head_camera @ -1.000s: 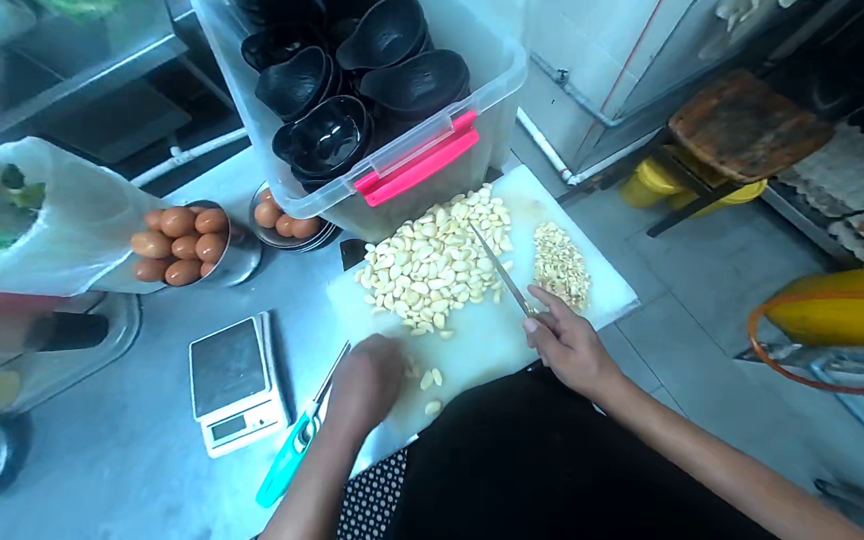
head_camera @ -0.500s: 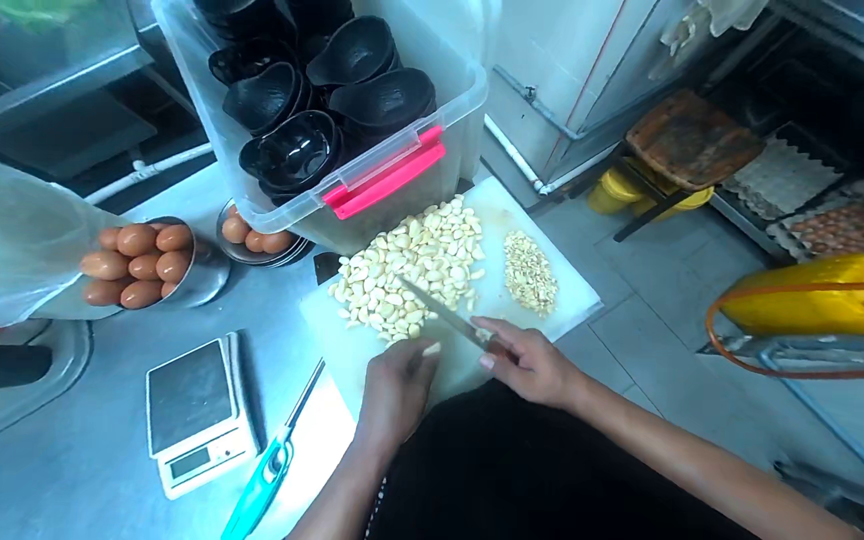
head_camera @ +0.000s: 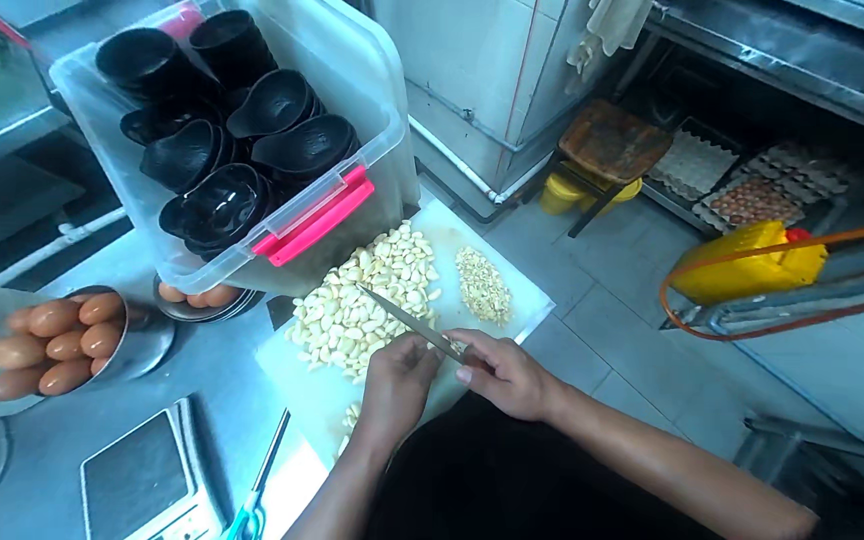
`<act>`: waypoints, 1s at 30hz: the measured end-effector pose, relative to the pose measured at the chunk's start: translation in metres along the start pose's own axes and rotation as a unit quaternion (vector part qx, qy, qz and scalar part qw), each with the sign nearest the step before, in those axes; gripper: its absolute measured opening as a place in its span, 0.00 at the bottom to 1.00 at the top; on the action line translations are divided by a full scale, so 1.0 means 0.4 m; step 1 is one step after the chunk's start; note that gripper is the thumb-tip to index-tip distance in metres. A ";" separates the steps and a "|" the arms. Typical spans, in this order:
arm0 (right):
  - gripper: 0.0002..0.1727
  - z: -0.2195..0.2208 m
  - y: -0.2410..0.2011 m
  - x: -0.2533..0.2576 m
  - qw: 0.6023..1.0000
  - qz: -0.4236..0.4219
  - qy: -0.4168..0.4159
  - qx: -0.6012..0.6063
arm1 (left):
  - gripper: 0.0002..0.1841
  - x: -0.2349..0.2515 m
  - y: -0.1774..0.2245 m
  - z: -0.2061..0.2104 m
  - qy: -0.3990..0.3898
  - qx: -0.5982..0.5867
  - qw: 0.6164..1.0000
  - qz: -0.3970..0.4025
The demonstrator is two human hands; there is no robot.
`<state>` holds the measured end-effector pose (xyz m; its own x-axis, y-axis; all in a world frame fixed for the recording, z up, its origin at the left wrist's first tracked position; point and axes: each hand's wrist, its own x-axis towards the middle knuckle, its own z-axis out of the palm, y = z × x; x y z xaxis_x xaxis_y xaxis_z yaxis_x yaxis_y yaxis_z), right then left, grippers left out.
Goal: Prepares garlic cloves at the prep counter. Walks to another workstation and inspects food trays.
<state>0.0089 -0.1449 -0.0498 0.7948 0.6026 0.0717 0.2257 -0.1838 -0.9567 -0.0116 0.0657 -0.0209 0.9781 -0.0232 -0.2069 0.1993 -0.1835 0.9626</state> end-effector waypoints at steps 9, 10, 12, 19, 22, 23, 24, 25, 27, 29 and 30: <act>0.24 0.000 -0.003 0.010 0.992 0.069 -0.056 0.091 | 0.04 -0.013 -0.022 -0.005 -0.018 0.020 0.999 0.041; 0.22 0.001 -0.003 0.015 0.990 0.085 -0.058 0.101 | 0.05 -0.016 -0.027 -0.002 -0.027 0.012 0.999 0.046; 0.21 0.005 0.001 0.025 0.985 0.118 -0.054 0.109 | 0.06 -0.020 -0.033 0.001 -0.020 0.012 0.999 0.044; 0.23 0.013 0.026 0.030 0.972 0.221 0.024 0.080 | 0.16 -0.019 -0.072 -0.123 0.139 0.336 0.930 0.056; 0.22 0.013 0.049 0.023 0.964 0.247 0.036 0.088 | 0.14 -0.059 -0.079 -0.156 0.145 0.443 0.883 0.055; 0.22 0.015 0.052 0.021 0.964 0.250 0.036 0.086 | 0.12 -0.078 -0.077 -0.156 0.112 0.454 0.884 0.028; 0.22 0.018 0.054 0.017 0.963 0.252 0.036 0.085 | 0.14 -0.097 -0.070 -0.152 0.048 0.458 0.887 -0.025; 0.22 0.022 0.054 0.013 0.963 0.254 0.036 0.083 | 0.18 -0.108 -0.059 -0.143 -0.036 0.459 0.883 -0.096; 0.22 0.029 0.051 0.008 0.963 0.255 0.037 0.076 | 0.22 -0.115 -0.064 -0.117 -0.157 0.467 0.853 -0.175; 0.21 0.030 0.046 0.009 0.966 0.246 0.028 0.071 | 0.19 -0.121 -0.085 -0.107 -0.180 0.478 0.847 -0.146; 0.21 0.029 0.042 0.010 0.968 0.239 0.019 0.070 | 0.19 -0.122 -0.096 -0.107 -0.161 0.478 0.857 -0.106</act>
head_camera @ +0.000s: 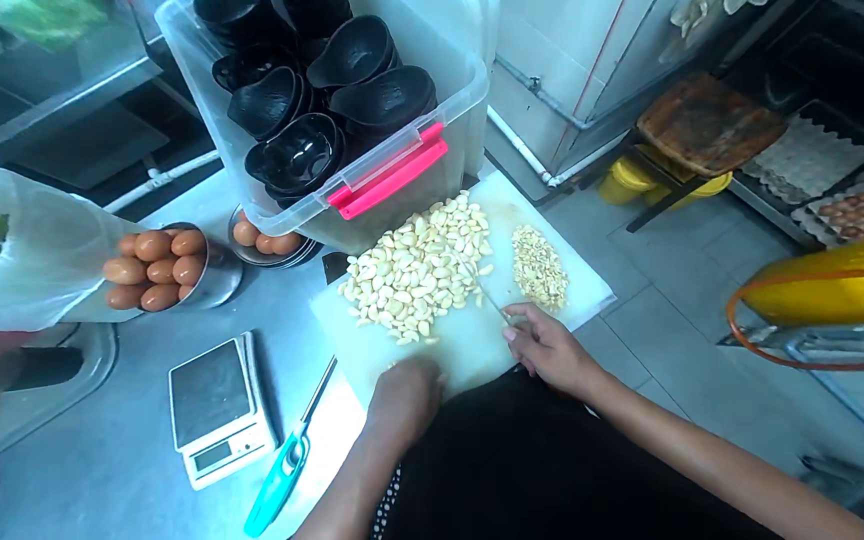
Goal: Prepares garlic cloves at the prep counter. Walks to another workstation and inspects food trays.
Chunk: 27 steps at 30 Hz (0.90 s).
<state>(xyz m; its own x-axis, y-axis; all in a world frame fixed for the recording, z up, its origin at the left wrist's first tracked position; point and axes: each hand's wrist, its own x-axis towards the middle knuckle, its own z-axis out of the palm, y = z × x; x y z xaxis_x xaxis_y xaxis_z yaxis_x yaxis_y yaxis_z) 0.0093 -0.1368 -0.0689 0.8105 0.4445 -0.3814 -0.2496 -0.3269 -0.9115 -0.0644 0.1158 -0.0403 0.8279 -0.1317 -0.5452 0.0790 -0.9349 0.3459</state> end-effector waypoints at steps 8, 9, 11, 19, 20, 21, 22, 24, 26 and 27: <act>0.27 -0.002 -0.018 -0.005 0.973 -0.191 -0.092 -0.088 | 0.05 0.060 0.067 -0.023 0.186 -0.354 0.915 0.059; 0.28 -0.002 -0.021 -0.005 0.971 -0.203 -0.091 -0.093 | 0.05 0.069 0.083 -0.028 0.184 -0.383 0.903 0.059; 0.29 -0.004 -0.027 -0.008 0.970 -0.207 -0.082 -0.100 | 0.05 0.083 0.103 -0.033 0.178 -0.416 0.889 0.068; 0.26 -0.004 -0.018 -0.020 0.975 -0.195 -0.055 -0.088 | 0.05 0.092 0.122 -0.036 0.143 -0.430 0.885 0.110; 0.25 -0.002 -0.018 -0.018 0.979 -0.183 -0.048 -0.080 | 0.05 0.090 0.125 -0.034 0.132 -0.429 0.886 0.117; 0.24 0.001 -0.018 -0.015 0.983 -0.167 -0.036 -0.070 | 0.05 0.087 0.130 -0.032 0.122 -0.426 0.888 0.125; 0.24 0.002 -0.018 -0.011 0.987 -0.150 -0.023 -0.058 | 0.05 0.086 0.134 -0.032 0.123 -0.415 0.893 0.122; 0.23 0.005 -0.021 -0.004 0.992 -0.117 -0.003 -0.049 | 0.06 0.088 0.130 -0.044 0.179 -0.359 0.912 0.087; 0.22 0.007 -0.020 0.002 0.994 -0.092 0.006 -0.055 | 0.10 0.096 0.095 -0.072 0.258 -0.277 0.925 0.044; 0.22 0.008 -0.014 0.003 0.995 -0.084 0.009 -0.057 | 0.12 0.099 0.071 -0.086 0.287 -0.235 0.928 0.032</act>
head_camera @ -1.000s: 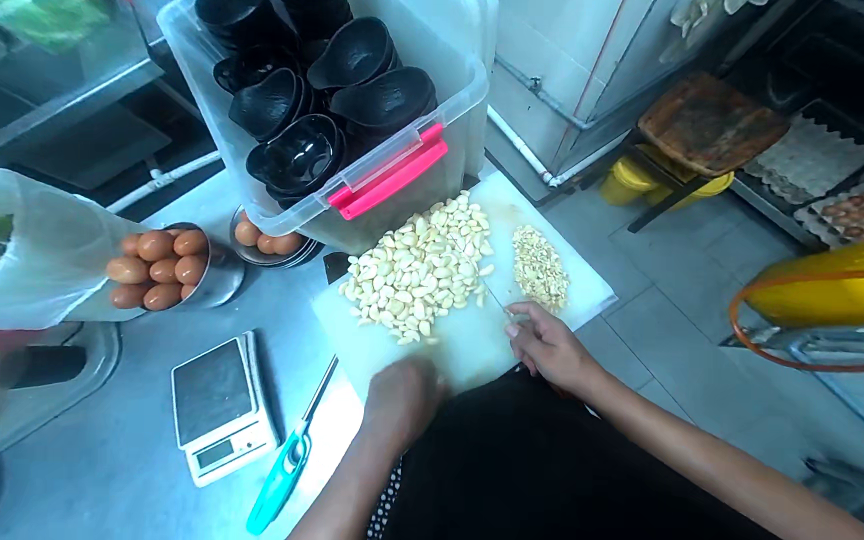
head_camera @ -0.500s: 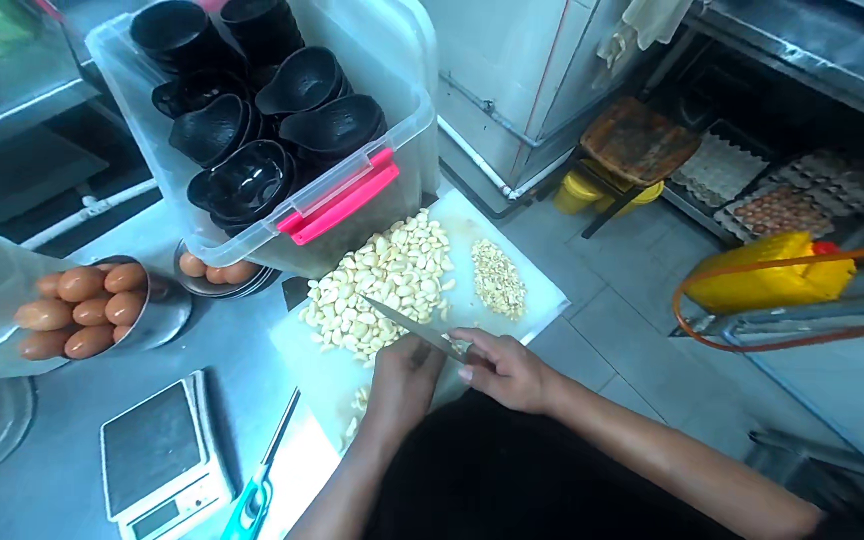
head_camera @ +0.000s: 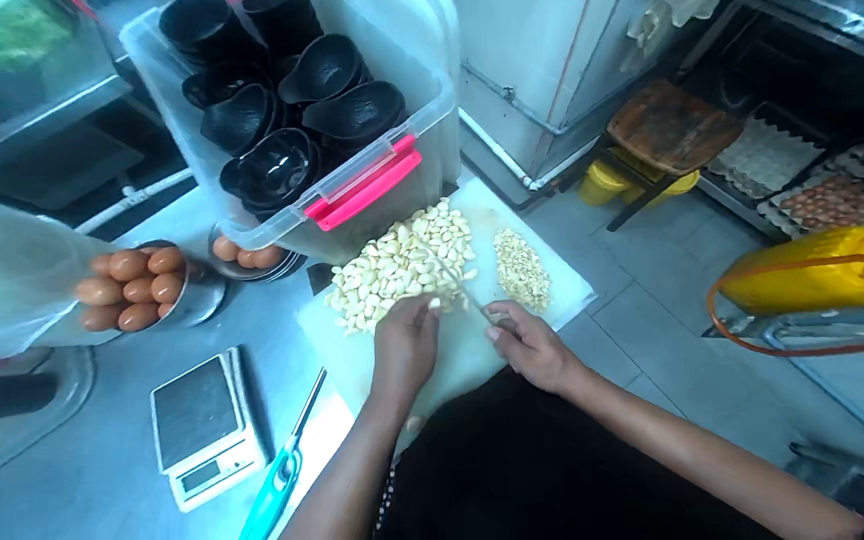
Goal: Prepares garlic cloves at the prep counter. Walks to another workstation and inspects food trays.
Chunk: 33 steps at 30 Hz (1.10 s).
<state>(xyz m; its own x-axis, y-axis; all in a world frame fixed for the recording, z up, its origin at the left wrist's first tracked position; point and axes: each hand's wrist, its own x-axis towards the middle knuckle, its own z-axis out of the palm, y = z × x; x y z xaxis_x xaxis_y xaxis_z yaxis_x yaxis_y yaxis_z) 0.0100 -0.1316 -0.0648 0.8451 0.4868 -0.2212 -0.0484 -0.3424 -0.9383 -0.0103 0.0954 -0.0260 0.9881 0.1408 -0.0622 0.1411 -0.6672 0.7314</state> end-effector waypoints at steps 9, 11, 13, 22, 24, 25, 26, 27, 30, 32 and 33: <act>0.22 -0.005 0.041 -0.013 0.996 0.073 0.024 0.035 | 0.18 -0.125 -0.094 -0.132 -0.364 0.213 0.906 -0.018; 0.21 -0.004 0.040 -0.011 0.996 0.080 0.026 0.043 | 0.16 -0.180 -0.123 -0.101 -0.392 0.230 0.890 0.027; 0.21 -0.004 0.037 -0.007 0.995 0.082 0.020 0.044 | 0.14 -0.210 -0.151 -0.079 -0.348 0.209 0.912 0.059; 0.21 -0.013 0.003 -0.016 0.998 -0.016 -0.056 0.010 | 0.11 -0.125 -0.082 -0.040 -0.056 -0.310 0.941 -0.119; 0.23 -0.013 -0.010 -0.013 0.994 -0.084 -0.074 -0.009 | 0.11 -0.101 -0.052 -0.025 -0.052 -0.354 0.926 -0.123; 0.24 -0.013 -0.017 -0.012 0.990 -0.117 -0.078 -0.018 | 0.10 -0.093 -0.038 -0.016 -0.054 -0.370 0.920 -0.119; 0.25 -0.013 -0.025 -0.012 0.986 -0.143 -0.081 -0.028 | 0.09 -0.086 -0.025 -0.006 -0.057 -0.382 0.915 -0.115; 0.26 -0.013 -0.032 -0.012 0.983 -0.160 -0.082 -0.038 | 0.06 -0.080 -0.013 0.004 -0.060 -0.393 0.911 -0.112; 0.27 -0.012 -0.040 -0.017 0.980 -0.181 -0.071 -0.047 | 0.11 -0.065 0.009 0.030 -0.067 -0.448 0.881 -0.139; 0.26 -0.009 -0.031 -0.021 0.982 -0.183 -0.045 -0.023 | 0.17 -0.058 0.009 0.035 -0.076 -0.474 0.864 -0.151; 0.26 -0.009 -0.027 -0.025 0.984 -0.174 -0.034 -0.008 | 0.18 -0.055 0.007 0.034 -0.078 -0.479 0.861 -0.151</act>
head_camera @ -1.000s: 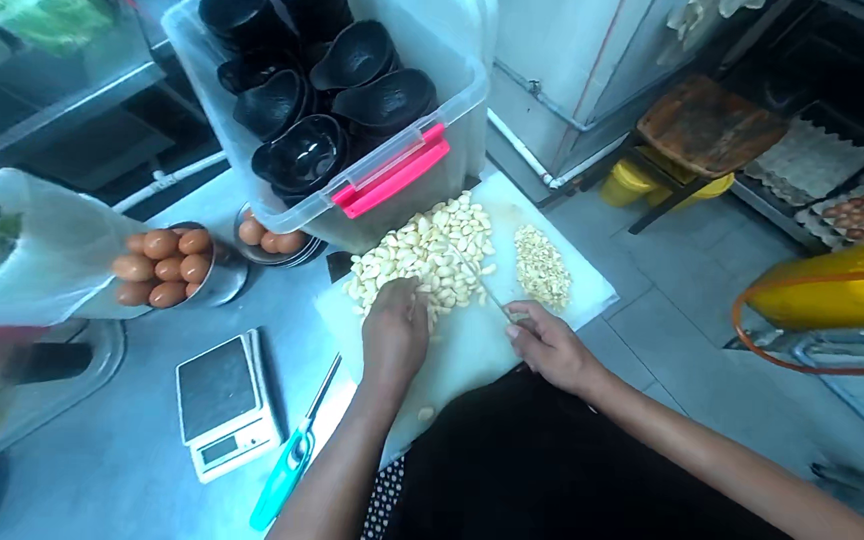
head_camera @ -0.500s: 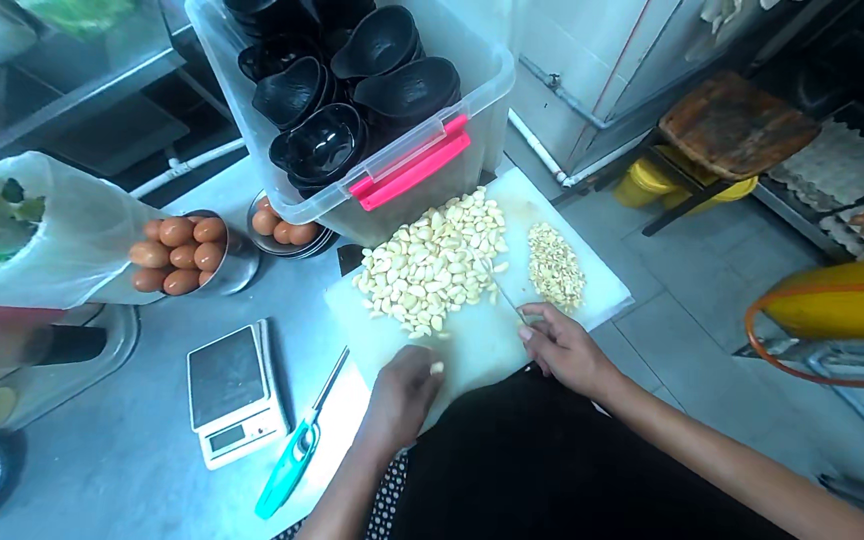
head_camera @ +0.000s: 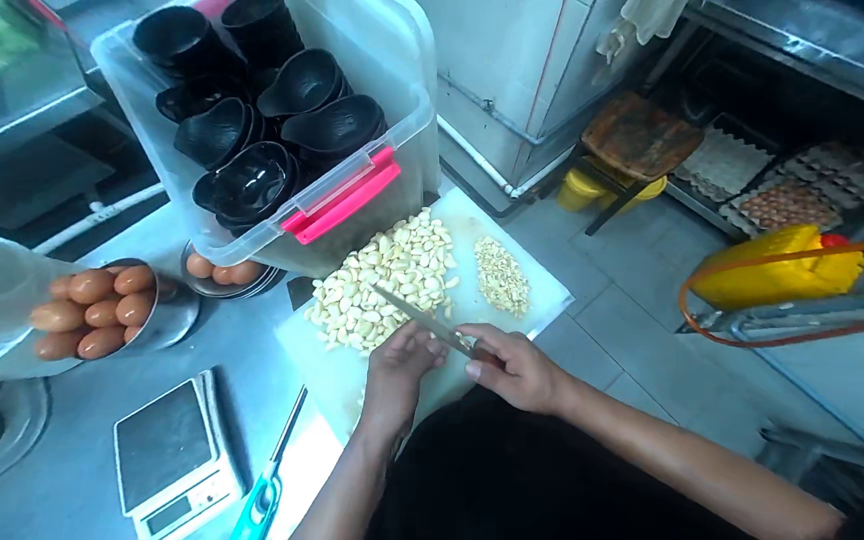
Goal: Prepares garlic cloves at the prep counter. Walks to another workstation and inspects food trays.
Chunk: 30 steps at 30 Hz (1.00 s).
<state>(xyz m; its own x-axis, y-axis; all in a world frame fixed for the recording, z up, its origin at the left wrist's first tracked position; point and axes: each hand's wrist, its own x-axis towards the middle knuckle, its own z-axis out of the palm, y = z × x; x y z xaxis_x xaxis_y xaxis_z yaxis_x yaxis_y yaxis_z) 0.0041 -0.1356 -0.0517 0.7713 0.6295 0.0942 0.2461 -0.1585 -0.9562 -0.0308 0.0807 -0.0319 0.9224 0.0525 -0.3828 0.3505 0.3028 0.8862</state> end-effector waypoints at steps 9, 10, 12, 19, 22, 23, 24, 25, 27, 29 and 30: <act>0.28 0.006 -0.006 -0.006 1.000 0.009 0.006 0.008 | 0.09 0.008 0.006 0.025 0.043 -0.171 0.983 -0.056; 0.29 0.007 -0.010 -0.003 1.000 0.011 -0.001 -0.003 | 0.09 0.006 0.004 0.029 0.039 -0.178 0.982 -0.055; 0.30 0.006 -0.012 0.000 1.000 0.012 -0.015 -0.024 | 0.11 0.004 0.004 0.039 0.040 -0.182 0.981 -0.053; 0.31 0.004 -0.013 0.004 0.999 0.007 -0.017 -0.048 | 0.09 0.001 0.005 0.050 0.051 -0.178 0.982 -0.047; 0.31 0.004 -0.017 0.003 0.998 0.013 -0.018 -0.053 | 0.09 -0.001 0.005 0.054 0.060 -0.156 0.985 -0.041; 0.31 0.003 -0.018 0.003 0.998 0.016 -0.020 -0.055 | 0.09 -0.001 0.007 0.056 0.062 -0.146 0.987 -0.039; 0.31 0.003 -0.017 0.003 0.998 0.015 -0.021 -0.057 | 0.09 0.000 0.007 0.056 0.060 -0.139 0.988 -0.037; 0.31 0.003 -0.016 0.002 0.998 0.014 -0.022 -0.058 | 0.10 0.000 0.007 0.057 0.058 -0.135 0.989 -0.034; 0.31 0.003 -0.013 0.002 0.998 0.010 -0.016 -0.056 | 0.09 0.000 0.005 0.060 0.055 -0.128 0.990 -0.031; 0.30 0.003 -0.012 0.000 0.999 0.006 -0.007 -0.054 | 0.07 0.000 0.002 0.060 0.049 -0.122 0.991 -0.029; 0.30 0.003 -0.011 0.000 0.999 0.005 -0.004 -0.053 | 0.06 0.000 0.001 0.061 0.048 -0.115 0.992 -0.028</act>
<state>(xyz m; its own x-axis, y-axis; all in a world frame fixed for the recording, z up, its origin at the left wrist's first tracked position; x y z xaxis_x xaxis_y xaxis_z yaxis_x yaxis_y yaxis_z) 0.0021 -0.1339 -0.0478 0.7691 0.6337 0.0824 0.3000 -0.2442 -0.9221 -0.0266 0.0577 -0.0252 0.8790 0.1163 -0.4624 0.3441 0.5166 0.7840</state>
